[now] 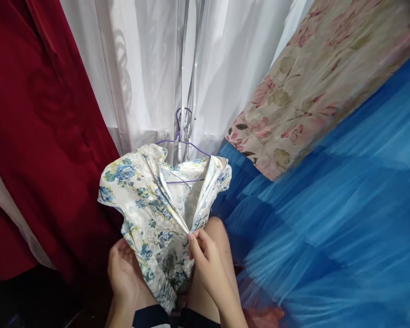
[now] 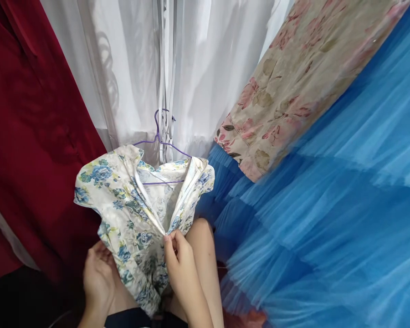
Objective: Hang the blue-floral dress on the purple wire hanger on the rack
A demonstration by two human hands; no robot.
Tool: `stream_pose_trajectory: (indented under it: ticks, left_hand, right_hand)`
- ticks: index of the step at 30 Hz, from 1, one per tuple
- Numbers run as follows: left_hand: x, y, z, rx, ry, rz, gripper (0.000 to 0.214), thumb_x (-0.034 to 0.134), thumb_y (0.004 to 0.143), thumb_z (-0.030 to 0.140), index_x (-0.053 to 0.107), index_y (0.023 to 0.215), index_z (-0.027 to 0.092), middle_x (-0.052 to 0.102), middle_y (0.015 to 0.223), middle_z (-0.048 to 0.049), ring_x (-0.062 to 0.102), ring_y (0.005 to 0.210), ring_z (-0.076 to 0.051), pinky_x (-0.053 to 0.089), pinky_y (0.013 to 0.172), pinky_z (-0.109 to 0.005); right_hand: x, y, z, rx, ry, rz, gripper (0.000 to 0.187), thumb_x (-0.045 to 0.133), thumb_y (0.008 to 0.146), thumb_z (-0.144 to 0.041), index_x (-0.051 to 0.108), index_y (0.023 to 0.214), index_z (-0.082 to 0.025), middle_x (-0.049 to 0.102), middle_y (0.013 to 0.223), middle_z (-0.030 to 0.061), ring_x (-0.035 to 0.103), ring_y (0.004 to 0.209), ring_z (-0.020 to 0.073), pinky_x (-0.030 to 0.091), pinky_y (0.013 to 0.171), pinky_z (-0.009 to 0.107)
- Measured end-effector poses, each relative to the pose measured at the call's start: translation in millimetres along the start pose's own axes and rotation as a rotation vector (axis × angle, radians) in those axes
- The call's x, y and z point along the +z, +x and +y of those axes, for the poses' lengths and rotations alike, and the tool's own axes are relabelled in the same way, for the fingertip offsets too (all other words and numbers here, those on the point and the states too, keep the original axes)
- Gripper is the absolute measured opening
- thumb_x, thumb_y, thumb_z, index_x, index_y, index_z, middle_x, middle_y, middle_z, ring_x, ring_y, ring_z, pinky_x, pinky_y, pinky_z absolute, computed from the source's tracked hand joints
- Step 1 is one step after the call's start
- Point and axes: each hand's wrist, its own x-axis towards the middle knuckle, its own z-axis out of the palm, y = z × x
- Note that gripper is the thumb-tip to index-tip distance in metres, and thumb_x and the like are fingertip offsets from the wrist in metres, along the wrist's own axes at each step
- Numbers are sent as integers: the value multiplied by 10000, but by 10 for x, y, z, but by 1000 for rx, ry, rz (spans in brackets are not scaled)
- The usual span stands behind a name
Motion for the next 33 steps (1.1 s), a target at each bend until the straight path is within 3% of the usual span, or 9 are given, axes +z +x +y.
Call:
stream_pose_trajectory:
  ticks: [2, 3, 5, 8, 11, 15, 23, 30, 33]
  left_hand:
    - [-44, -4, 62, -22, -112, 186, 280, 355, 1022, 355, 573, 1129, 217, 591, 1019, -55, 586, 888, -173, 502, 749, -300]
    - [-50, -1, 137, -16, -157, 201, 207, 428, 999, 325, 592, 1068, 218, 588, 994, -47, 582, 908, -175, 495, 780, -295]
    - [-8, 7, 337, 53, -158, 2, 101, 571, 929, 244, 622, 1012, 216, 600, 997, -45, 583, 977, -191, 487, 863, -306]
    - [167, 23, 615, 245, -27, -395, 299, 590, 900, 157, 611, 1185, 244, 583, 1174, -75, 555, 1146, -227, 462, 997, -366]
    - [356, 49, 735, 340, 15, -510, 398, 530, 921, 97, 592, 1270, 280, 518, 1265, -86, 529, 1205, -214, 453, 1025, -362]
    - [467, 74, 736, 303, -81, -618, 341, 485, 951, 92, 648, 1182, 282, 583, 1014, -48, 606, 971, -158, 507, 859, -284]
    - [402, 152, 733, 293, -128, -664, 240, 525, 931, 89, 646, 1077, 235, 607, 948, -37, 599, 928, -160, 484, 838, -282]
    - [465, 66, 720, 295, -145, -472, 133, 588, 895, 94, 660, 914, 205, 613, 835, -19, 609, 789, -146, 486, 728, -257]
    - [493, 44, 789, 282, -171, -468, 133, 586, 894, 100, 665, 910, 206, 617, 822, -17, 614, 778, -148, 487, 710, -256]
  right_hand:
    - [14, -18, -9, 27, 71, -38, 360, 449, 979, -476, 427, 735, -213, 408, 609, -47, 386, 564, 122, 297, 531, 251]
    - [34, -18, -7, 32, 104, -48, 365, 458, 974, -481, 427, 730, -212, 403, 603, -49, 378, 558, 119, 291, 524, 249]
    - [93, -12, 2, 23, 154, -52, 371, 487, 963, -482, 431, 720, -208, 410, 606, -48, 373, 560, 115, 291, 521, 246]
    - [168, -21, 22, 7, 207, -44, 357, 494, 964, -474, 457, 739, -199, 441, 619, -43, 397, 571, 115, 316, 537, 243]
    - [165, -48, 46, -2, 223, -27, 331, 493, 965, -472, 487, 786, -193, 477, 653, -35, 429, 595, 121, 347, 561, 245]
    - [86, -61, 71, 2, 219, -23, 325, 515, 954, -478, 495, 791, -197, 475, 628, -42, 424, 565, 119, 326, 534, 245]
    - [159, -119, 67, -2, 241, 17, 301, 489, 972, -460, 484, 804, -210, 448, 659, -45, 415, 591, 124, 345, 559, 246]
    - [87, -86, 4, -70, 288, 46, 292, 459, 981, -414, 502, 776, -210, 484, 720, -14, 460, 687, 150, 396, 651, 260]
    - [95, -43, 103, -75, 241, 103, 152, 574, 917, -376, 551, 914, -225, 569, 864, 14, 543, 833, 186, 455, 782, 284]
